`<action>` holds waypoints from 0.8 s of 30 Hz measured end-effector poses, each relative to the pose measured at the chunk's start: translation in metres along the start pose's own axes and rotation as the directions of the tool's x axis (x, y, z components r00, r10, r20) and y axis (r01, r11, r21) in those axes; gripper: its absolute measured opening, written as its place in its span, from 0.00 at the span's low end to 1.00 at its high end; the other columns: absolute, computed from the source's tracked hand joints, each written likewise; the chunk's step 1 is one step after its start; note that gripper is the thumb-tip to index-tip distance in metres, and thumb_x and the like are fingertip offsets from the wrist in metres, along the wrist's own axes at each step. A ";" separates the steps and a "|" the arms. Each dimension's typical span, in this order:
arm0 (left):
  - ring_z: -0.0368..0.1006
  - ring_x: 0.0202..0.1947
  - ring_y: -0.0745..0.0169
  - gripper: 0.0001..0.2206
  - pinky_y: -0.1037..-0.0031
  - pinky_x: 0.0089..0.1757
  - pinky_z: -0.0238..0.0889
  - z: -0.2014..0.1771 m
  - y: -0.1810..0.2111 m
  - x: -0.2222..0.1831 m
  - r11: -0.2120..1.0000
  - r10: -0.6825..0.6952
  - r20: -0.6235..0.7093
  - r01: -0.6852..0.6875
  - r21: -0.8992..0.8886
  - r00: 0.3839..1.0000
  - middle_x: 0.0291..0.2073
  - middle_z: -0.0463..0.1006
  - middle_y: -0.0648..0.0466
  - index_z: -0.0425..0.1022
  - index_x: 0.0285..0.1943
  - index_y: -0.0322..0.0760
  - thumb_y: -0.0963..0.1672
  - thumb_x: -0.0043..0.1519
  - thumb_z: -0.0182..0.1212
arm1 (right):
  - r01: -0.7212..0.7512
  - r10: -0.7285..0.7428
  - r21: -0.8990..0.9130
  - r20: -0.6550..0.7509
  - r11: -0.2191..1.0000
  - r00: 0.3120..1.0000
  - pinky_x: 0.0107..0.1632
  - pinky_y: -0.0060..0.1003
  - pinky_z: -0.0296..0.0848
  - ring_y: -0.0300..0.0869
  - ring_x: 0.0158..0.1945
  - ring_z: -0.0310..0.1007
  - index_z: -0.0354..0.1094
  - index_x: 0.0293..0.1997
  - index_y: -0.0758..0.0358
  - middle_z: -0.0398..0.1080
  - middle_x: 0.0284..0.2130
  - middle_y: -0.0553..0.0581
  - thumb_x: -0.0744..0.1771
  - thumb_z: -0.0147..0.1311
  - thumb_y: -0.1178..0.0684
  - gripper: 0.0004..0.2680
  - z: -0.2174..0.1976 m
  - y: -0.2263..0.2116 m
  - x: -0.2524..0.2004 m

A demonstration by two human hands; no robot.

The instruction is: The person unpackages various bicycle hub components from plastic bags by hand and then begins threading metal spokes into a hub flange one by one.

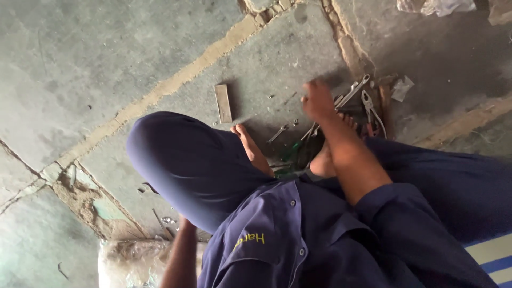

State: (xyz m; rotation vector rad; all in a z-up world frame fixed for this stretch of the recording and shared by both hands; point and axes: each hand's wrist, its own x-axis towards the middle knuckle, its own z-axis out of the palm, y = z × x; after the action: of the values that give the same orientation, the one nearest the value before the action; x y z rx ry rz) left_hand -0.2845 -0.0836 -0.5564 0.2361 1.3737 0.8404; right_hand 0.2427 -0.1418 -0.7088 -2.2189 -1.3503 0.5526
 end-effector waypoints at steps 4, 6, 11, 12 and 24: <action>0.73 0.39 0.62 0.08 0.71 0.43 0.72 0.073 0.098 -0.009 0.877 0.454 0.150 -0.471 0.099 0.878 0.43 0.76 0.51 0.74 0.56 0.37 0.44 0.79 0.51 | 0.257 -0.264 0.061 0.223 0.964 0.938 0.60 0.54 0.66 0.61 0.57 0.67 0.69 0.54 0.64 0.69 0.50 0.67 0.61 0.62 0.51 0.18 0.032 -0.030 -0.014; 0.76 0.46 0.60 0.09 0.64 0.51 0.75 0.131 0.142 -0.037 0.652 0.699 0.179 -0.720 0.236 0.692 0.46 0.77 0.50 0.73 0.52 0.35 0.45 0.80 0.52 | 0.029 0.023 -0.067 0.662 0.997 0.750 0.62 0.51 0.69 0.56 0.59 0.70 0.72 0.53 0.60 0.73 0.51 0.63 0.68 0.54 0.48 0.11 0.035 -0.054 -0.014; 0.69 0.56 0.55 0.16 0.66 0.55 0.67 0.263 0.161 -0.093 -0.123 0.819 0.555 -0.900 0.419 0.146 0.57 0.70 0.46 0.65 0.62 0.31 0.49 0.79 0.57 | 0.316 -0.318 0.033 0.142 0.948 0.938 0.54 0.52 0.67 0.60 0.54 0.67 0.69 0.56 0.68 0.72 0.51 0.68 0.59 0.59 0.52 0.20 0.011 -0.092 0.015; 0.69 0.56 0.51 0.16 0.63 0.56 0.66 0.280 0.154 -0.096 -0.254 0.785 0.612 -0.853 0.456 0.093 0.56 0.71 0.44 0.66 0.62 0.29 0.49 0.79 0.57 | 0.396 -0.395 -0.009 0.072 0.918 0.916 0.52 0.52 0.67 0.60 0.52 0.67 0.69 0.55 0.70 0.72 0.51 0.69 0.56 0.59 0.52 0.23 0.010 -0.092 0.019; 0.68 0.55 0.44 0.19 0.57 0.59 0.61 0.270 0.143 -0.067 -0.490 0.650 0.754 -0.705 0.512 0.096 0.54 0.74 0.37 0.68 0.60 0.26 0.50 0.78 0.53 | -0.096 0.016 -0.199 -0.368 0.975 0.930 0.56 0.56 0.69 0.62 0.56 0.68 0.68 0.49 0.60 0.71 0.51 0.65 0.62 0.65 0.54 0.14 -0.114 0.083 0.177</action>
State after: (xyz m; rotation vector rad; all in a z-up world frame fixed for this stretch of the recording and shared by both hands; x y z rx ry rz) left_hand -0.0888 0.0579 -0.3583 2.5754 1.2902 0.9591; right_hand 0.4421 -0.0378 -0.6820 -2.3873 -1.1964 0.0016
